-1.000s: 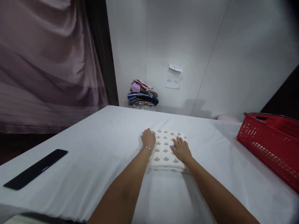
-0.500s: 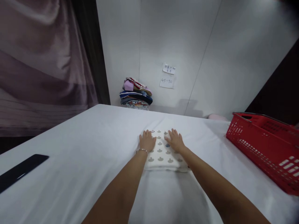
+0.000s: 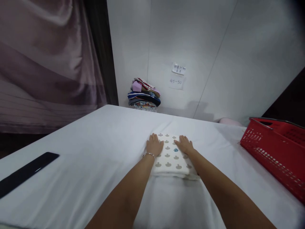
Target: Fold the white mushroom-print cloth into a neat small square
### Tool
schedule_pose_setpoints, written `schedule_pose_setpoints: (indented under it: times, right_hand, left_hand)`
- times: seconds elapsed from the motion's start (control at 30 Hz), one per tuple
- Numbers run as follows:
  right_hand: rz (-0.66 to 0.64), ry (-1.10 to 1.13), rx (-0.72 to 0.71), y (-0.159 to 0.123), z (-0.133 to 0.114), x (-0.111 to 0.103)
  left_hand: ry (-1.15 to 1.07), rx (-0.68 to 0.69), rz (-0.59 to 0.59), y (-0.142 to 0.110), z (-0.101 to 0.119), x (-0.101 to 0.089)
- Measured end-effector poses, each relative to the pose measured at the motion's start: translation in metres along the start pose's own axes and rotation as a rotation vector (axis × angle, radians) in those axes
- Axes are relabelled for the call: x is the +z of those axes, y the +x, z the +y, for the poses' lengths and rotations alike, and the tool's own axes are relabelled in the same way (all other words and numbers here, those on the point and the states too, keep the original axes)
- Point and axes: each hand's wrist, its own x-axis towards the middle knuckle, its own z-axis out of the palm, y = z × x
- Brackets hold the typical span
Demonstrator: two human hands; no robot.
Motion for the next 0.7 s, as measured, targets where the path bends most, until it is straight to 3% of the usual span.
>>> schedule_pose_setpoints:
  times: [0.13,0.23,0.4,0.53,0.7]
  right_hand:
    - [0.164,-0.069,-0.177,0.0,-0.02,0.0]
    - [0.096,-0.058,-0.301,-0.003,-0.03,0.01]
    - [0.06,-0.042,-0.307,-0.003,-0.031,0.018]
    - [0.026,-0.033,-0.285,-0.002,-0.034,0.007]
    - [-0.006,0.007,-0.234,-0.033,-0.04,-0.003]
  left_hand:
    - [0.009,0.001,0.012,0.001,0.0,0.001]
    - [-0.001,-0.005,-0.004,0.0,0.0,0.001]
    - [0.009,-0.012,-0.018,-0.002,0.0,-0.003]
    - [0.024,-0.005,0.0,-0.001,0.0,-0.002]
    - [0.03,-0.002,0.011,0.001,0.0,0.0]
